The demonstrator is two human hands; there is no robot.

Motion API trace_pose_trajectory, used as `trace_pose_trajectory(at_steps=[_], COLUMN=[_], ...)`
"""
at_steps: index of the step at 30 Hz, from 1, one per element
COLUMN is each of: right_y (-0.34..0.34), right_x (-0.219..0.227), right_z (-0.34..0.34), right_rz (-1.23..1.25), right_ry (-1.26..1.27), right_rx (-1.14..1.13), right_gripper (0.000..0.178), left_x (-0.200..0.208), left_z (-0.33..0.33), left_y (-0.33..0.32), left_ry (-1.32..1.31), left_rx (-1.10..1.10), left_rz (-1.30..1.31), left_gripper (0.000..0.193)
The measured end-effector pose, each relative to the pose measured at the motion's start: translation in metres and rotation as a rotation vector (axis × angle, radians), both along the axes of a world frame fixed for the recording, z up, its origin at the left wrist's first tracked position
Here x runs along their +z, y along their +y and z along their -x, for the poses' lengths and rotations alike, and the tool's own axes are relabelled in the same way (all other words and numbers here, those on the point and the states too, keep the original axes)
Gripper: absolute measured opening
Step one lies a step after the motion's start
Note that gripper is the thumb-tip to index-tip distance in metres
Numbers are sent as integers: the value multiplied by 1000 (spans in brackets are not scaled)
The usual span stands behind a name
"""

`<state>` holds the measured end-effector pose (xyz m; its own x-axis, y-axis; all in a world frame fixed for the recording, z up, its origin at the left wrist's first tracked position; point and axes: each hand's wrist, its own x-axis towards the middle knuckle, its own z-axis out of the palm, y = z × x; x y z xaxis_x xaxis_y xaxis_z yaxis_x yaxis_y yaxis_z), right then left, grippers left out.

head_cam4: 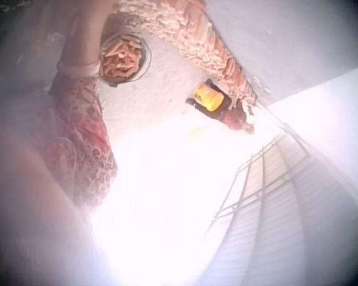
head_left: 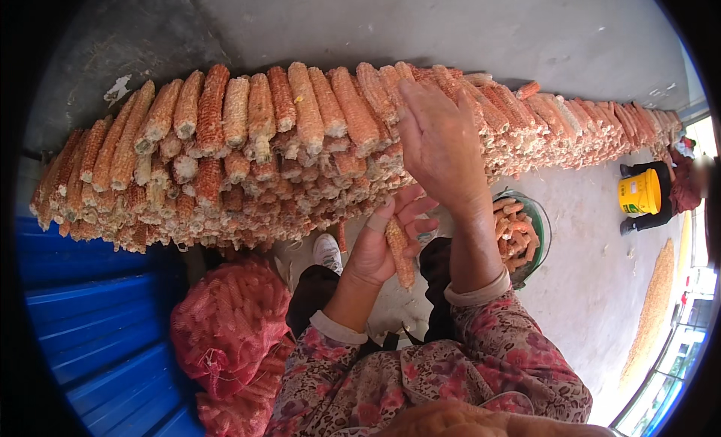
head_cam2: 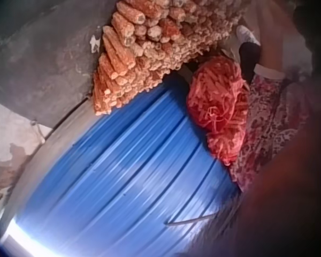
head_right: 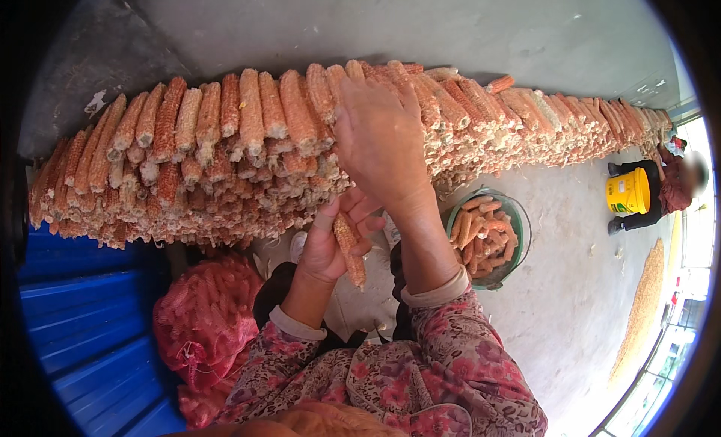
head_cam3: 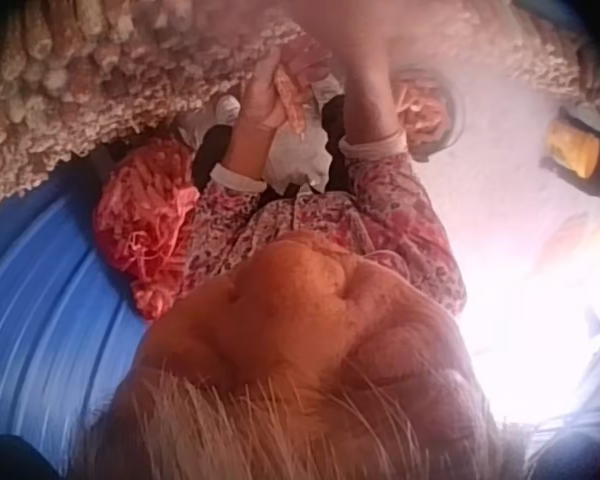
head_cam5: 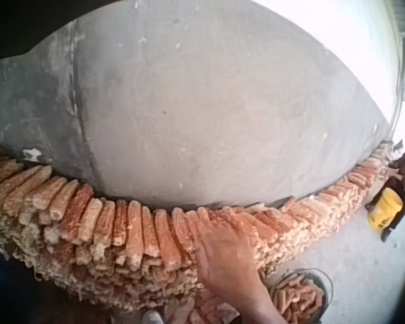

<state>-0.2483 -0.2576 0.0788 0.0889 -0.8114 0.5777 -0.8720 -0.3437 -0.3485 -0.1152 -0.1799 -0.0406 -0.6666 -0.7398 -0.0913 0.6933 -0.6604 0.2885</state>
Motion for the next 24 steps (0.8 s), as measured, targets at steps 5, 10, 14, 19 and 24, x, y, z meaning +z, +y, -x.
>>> trace_pose_trajectory(at_steps=[5, 10, 14, 19, 24], right_y=[-2, -3, 8, 55, 56], right_x=[-2, -8, 7, 32, -6], right_z=[3, 6, 16, 39, 5], right_rz=[-10, 61, 186, -532, -637], right_ry=[-66, -29, -231, -503, 122], right_rx=[31, 22, 128, 410, 409], right_gripper=[31, 34, 36, 19, 21], left_x=[-2, -7, -24, 4, 8], left_z=[3, 4, 0, 10, 12], left_y=[0, -4, -12, -7, -4], left_ry=[-7, 28, 159, 81, -5], left_rx=[5, 3, 22, 192, 290], left_rz=[15, 0, 30, -110, -123], left_gripper=[54, 51, 48, 47, 56])
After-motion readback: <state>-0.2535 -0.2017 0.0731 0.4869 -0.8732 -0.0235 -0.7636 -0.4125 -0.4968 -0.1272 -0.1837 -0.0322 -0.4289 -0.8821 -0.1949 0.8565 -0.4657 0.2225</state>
